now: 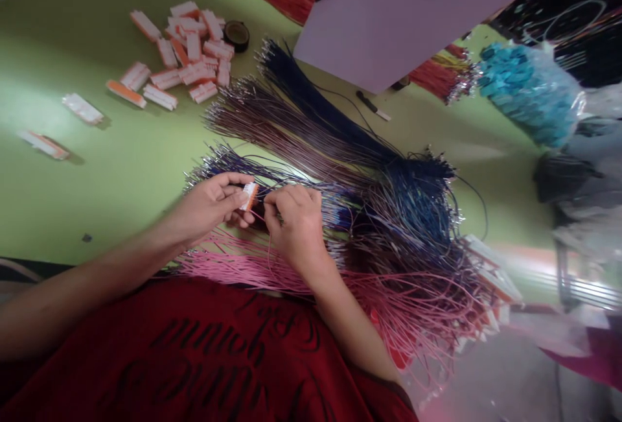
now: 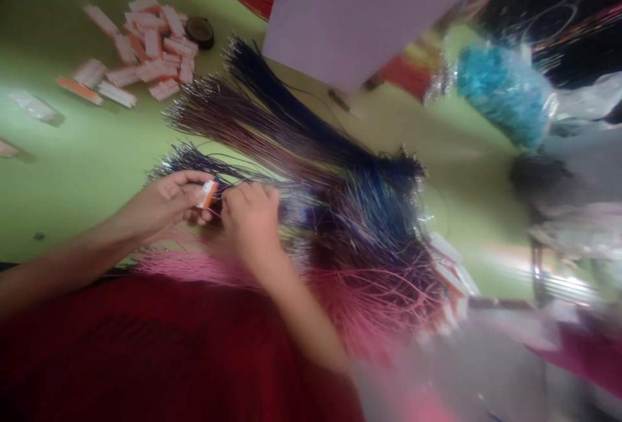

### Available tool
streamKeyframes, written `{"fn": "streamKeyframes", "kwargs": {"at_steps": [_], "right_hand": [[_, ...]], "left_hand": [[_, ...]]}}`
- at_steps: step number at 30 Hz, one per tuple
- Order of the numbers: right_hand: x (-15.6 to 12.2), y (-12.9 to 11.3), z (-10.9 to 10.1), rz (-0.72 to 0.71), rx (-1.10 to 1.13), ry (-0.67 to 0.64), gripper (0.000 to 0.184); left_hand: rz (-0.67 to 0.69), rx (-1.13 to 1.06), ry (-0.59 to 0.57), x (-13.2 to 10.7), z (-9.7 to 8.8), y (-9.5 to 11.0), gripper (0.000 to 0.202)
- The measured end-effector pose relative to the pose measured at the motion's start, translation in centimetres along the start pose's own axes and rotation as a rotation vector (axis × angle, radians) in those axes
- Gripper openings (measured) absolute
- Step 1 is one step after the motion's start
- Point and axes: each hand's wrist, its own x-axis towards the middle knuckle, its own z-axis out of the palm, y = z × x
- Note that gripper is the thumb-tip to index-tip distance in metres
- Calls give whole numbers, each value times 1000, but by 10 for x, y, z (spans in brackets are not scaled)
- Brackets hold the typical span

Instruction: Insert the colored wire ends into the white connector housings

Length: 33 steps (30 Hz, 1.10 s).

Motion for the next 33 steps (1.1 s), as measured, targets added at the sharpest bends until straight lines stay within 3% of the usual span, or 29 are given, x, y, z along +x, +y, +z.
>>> {"fn": "streamKeyframes", "kwargs": {"at_steps": [16, 29, 33], "right_hand": [[-4, 4, 12, -180, -16, 180, 24], [-1, 7, 15, -128, 76, 114, 21], [1, 5, 15, -154, 40, 102, 24]], "left_hand": [[-100, -4, 44, -1, 7, 8, 35], [-68, -18, 15, 0, 8, 5, 38], [-77, -32, 23, 0, 9, 7, 30]]}}
